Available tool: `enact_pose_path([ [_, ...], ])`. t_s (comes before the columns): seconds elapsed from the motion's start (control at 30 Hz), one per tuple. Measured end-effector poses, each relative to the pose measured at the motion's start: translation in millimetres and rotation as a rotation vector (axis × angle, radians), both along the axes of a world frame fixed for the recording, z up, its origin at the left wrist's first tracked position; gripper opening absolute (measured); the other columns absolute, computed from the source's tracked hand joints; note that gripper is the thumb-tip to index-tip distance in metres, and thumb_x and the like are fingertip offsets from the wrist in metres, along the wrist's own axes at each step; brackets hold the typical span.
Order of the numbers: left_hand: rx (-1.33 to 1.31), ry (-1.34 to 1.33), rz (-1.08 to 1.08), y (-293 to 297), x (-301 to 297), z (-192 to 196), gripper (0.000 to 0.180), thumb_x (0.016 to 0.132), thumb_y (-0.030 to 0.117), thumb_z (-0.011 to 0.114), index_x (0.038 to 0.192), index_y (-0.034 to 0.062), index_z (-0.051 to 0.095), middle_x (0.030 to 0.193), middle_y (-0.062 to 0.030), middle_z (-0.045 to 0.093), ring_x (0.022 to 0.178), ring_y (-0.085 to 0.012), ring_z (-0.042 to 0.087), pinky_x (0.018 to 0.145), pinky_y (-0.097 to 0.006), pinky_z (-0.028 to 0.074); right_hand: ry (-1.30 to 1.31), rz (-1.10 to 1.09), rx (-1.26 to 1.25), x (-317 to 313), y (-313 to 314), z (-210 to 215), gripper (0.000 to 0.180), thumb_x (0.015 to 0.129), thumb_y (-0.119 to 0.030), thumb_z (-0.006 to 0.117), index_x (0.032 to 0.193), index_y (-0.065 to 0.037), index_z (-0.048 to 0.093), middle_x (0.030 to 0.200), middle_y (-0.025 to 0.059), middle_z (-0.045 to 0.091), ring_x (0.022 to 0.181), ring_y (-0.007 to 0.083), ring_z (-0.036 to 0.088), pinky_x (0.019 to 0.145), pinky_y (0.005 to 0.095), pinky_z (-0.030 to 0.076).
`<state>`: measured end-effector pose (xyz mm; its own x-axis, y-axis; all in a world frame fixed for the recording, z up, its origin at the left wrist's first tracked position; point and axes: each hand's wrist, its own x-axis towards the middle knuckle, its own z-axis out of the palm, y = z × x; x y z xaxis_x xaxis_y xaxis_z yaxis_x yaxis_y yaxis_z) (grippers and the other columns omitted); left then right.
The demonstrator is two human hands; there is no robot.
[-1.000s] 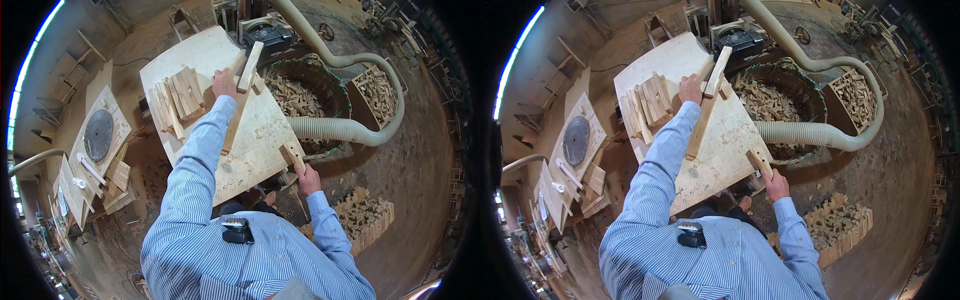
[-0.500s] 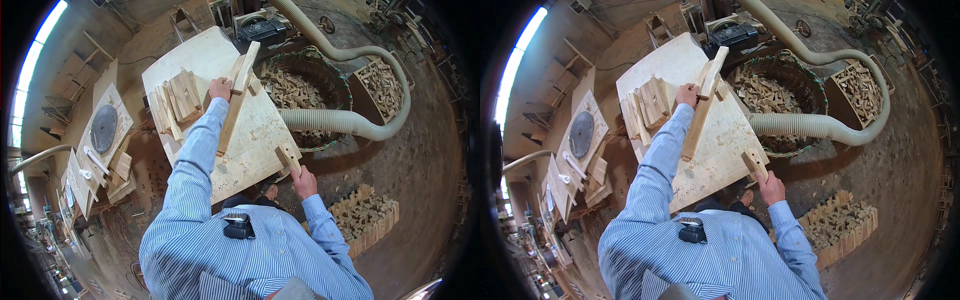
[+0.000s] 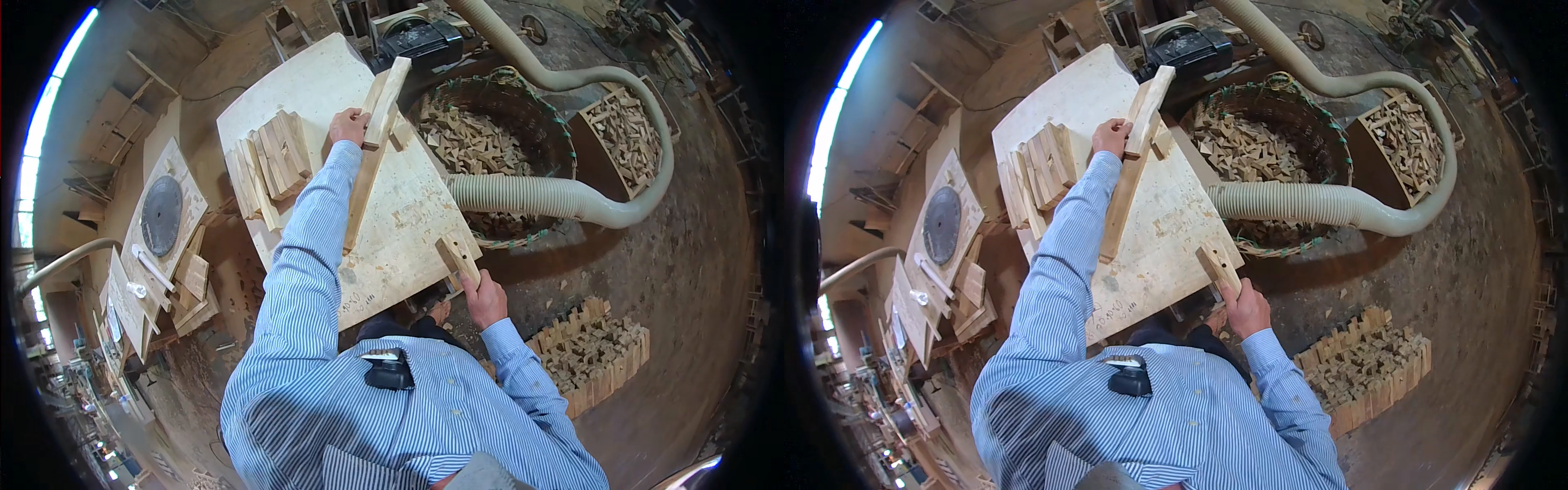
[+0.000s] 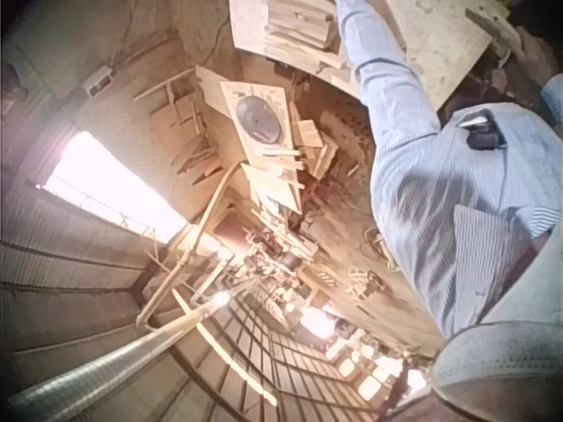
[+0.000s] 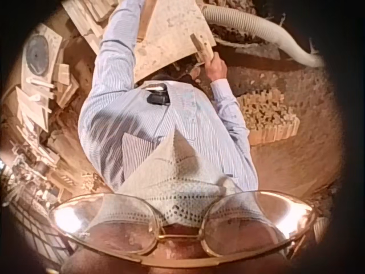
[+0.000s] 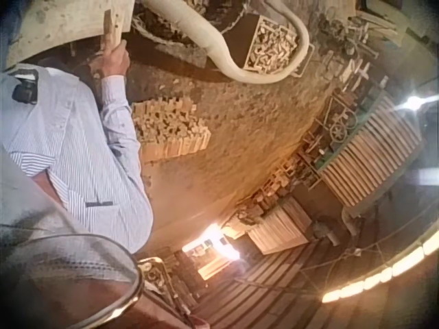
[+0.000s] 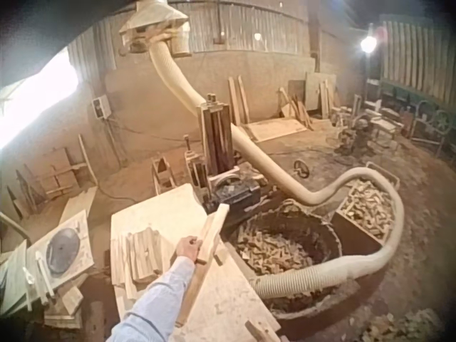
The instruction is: The person puts on eyeglasses, gathers wooden blocks from a floor stack onto a worktable, and sands the wooden pieces one by one against a woodworking machine using a wooden guide.
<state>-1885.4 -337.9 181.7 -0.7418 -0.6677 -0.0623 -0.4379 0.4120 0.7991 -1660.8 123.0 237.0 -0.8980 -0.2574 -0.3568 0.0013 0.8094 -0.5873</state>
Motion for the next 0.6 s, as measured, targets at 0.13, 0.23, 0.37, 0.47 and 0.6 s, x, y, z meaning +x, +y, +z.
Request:
enact_pose_path([
  [0.13,-0.187,0.085,0.006,-7.1,-6.8,0.9,0.030,0.092,0.022,0.080,0.115,0.0015,0.079,0.094,-0.0126,0.079,0.077,-0.0183,0.075,0.074,-0.032,0.062,0.037,-0.004,0.003,-7.4,-13.1,-0.2,0.050,0.104,-0.049,0.057,0.101,0.000,0.059,0.090,0.0323,0.070,0.087,0.0536,0.068,0.076,0.0613,0.053],
  [0.23,-0.146,0.094,-0.004,-18.0,-15.5,-0.2,0.030,0.093,0.021,0.080,0.115,0.0013,0.079,0.094,-0.0127,0.078,0.078,-0.0181,0.075,0.074,-0.032,0.063,0.019,-0.012,0.042,-15.7,-24.9,-0.6,0.049,0.104,-0.049,0.057,0.101,0.000,0.059,0.089,0.0322,0.070,0.086,0.0534,0.068,0.075,0.0613,0.053],
  [0.37,-0.115,0.105,0.002,-37.5,-32.0,-1.0,0.029,0.093,0.021,0.080,0.115,0.0016,0.079,0.094,-0.0122,0.078,0.078,-0.0185,0.075,0.075,-0.032,0.063,0.053,0.004,0.018,-28.7,-42.2,-2.6,0.049,0.104,-0.049,0.057,0.100,0.000,0.059,0.088,0.0322,0.070,0.086,0.0531,0.068,0.075,0.0612,0.053],
  [0.47,-0.126,0.084,0.001,-52.5,-45.1,-1.3,0.030,0.093,0.022,0.080,0.115,0.0025,0.079,0.095,-0.0117,0.078,0.079,-0.0188,0.075,0.076,-0.033,0.062,0.053,-0.002,0.023,-40.4,-57.4,-4.2,0.049,0.104,-0.049,0.057,0.101,0.000,0.060,0.087,0.0322,0.070,0.086,0.0527,0.068,0.075,0.0610,0.053],
  [0.6,-0.241,0.089,0.013,-74.1,-61.9,-0.5,0.031,0.092,0.026,0.080,0.114,0.0041,0.080,0.096,-0.0112,0.080,0.081,-0.0199,0.075,0.080,-0.034,0.061,0.095,-0.008,0.000,-56.9,-80.0,-4.7,0.050,0.104,-0.049,0.057,0.104,0.001,0.063,0.089,0.0321,0.071,0.087,0.0522,0.069,0.077,0.0607,0.053],
])
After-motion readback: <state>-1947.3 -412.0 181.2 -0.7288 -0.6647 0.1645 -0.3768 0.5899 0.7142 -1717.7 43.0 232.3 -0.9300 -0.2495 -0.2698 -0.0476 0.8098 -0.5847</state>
